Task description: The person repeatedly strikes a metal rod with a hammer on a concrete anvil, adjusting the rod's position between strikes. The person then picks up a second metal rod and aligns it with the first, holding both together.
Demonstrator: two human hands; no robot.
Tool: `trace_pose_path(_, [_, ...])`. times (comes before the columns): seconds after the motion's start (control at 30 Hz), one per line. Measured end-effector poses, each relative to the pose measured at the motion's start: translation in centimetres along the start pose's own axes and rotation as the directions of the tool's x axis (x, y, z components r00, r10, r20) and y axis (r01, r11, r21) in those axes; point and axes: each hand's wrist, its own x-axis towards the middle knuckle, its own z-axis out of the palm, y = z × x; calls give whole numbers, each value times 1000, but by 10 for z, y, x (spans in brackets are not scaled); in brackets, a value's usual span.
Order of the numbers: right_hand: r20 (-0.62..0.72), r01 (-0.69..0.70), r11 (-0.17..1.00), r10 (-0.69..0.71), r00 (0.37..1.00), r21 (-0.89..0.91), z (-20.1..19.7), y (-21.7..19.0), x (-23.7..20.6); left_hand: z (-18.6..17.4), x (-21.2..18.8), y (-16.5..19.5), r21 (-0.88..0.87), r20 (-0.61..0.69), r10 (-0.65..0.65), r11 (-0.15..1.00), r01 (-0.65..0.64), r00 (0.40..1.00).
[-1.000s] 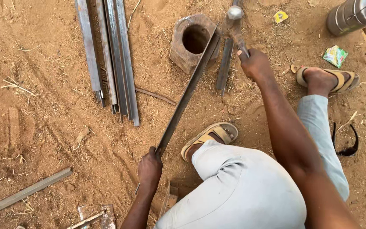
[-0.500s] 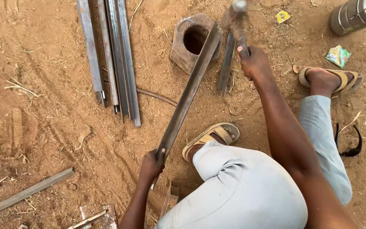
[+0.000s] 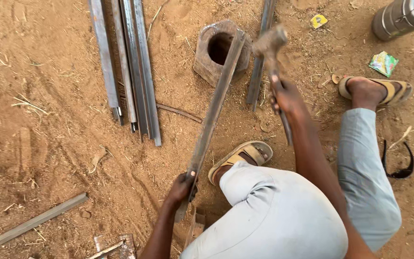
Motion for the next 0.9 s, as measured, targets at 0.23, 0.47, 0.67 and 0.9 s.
trace_pose_path(0.23, [-36, -181, 983, 182, 983, 36, 14, 153, -27, 35, 17, 87, -18, 27, 238, 971, -237, 971])
trace_pose_path(0.47, [-77, -280, 958, 274, 959, -70, 31, 195, -22, 102, 40, 261, -300, 166, 437, 876, -377, 884])
trace_pose_path(0.67, [-164, -139, 965, 104, 981, -221, 43, 203, -16, 164, 49, 359, -483, 68, 565, 740, -468, 823])
trace_pose_path(0.9, [-192, -40, 967, -10, 981, -253, 49, 211, -12, 181, 43, 407, -687, 89, 598, 616, -386, 796])
